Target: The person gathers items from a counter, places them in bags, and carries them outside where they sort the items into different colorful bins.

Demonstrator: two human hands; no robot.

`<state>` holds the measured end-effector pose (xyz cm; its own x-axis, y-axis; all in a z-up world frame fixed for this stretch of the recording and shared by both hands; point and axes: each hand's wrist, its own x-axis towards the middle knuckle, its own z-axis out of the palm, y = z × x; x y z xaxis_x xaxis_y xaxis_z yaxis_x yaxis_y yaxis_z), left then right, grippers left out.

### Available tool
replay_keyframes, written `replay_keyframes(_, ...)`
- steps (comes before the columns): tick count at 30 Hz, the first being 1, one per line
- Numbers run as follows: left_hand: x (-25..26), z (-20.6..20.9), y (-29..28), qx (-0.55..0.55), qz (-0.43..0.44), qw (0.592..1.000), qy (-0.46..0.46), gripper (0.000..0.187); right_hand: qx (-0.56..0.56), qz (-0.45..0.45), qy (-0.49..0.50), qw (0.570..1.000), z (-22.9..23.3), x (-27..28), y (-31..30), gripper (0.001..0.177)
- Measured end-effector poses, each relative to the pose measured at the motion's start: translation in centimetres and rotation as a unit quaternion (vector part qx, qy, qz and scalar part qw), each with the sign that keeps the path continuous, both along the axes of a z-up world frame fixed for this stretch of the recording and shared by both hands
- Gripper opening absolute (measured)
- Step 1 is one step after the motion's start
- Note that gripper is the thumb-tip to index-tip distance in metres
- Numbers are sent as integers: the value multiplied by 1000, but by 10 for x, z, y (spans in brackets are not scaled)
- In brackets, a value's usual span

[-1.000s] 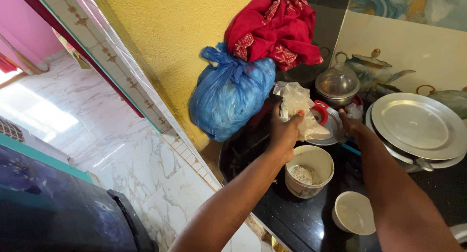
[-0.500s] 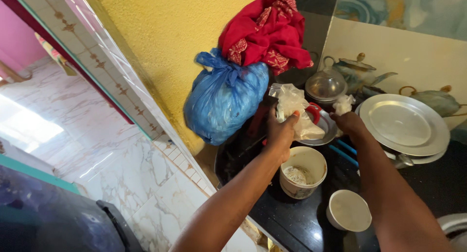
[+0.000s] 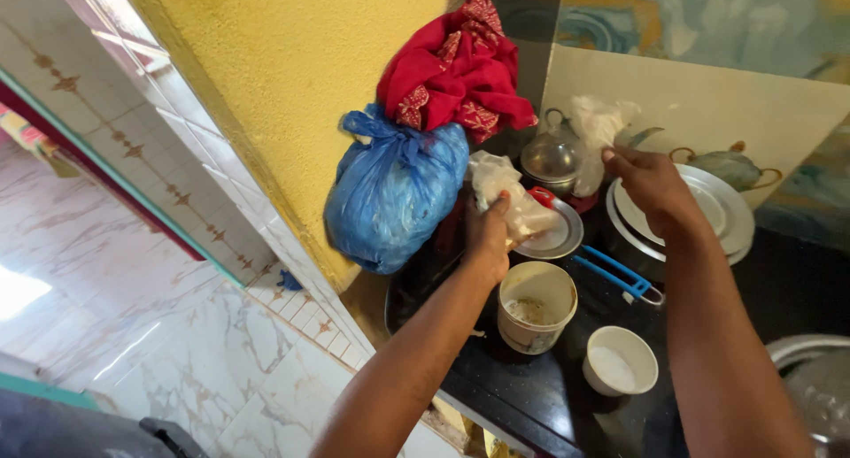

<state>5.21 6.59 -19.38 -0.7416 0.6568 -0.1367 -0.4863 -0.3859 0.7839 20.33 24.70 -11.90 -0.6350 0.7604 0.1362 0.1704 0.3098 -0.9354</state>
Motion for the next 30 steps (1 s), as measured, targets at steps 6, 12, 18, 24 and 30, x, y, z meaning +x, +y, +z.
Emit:
replay_keyframes(6, -18, -20, 18, 52, -89, 991, -84, 53, -29, 71, 108, 991, 62, 54, -66, 40)
replay_keyframes(12, -5, 5, 18, 31, -85, 987, -135, 48, -35, 60, 94, 993, 56, 83, -98, 30)
replay_keyframes(18, 27, 21, 16, 47, -121, 988, -79, 53, 87, 1, -51, 995, 26, 65, -133, 28)
replay_keyframes(24, 52, 50, -17, 39, -156, 986, -32, 68, 222, -2, -11, 975, 0, 51, -153, 25)
replay_keyframes(30, 49, 44, -32, 104, -103, 986, 79, 84, 332, 35, -95, 938, -28, 43, -157, 33)
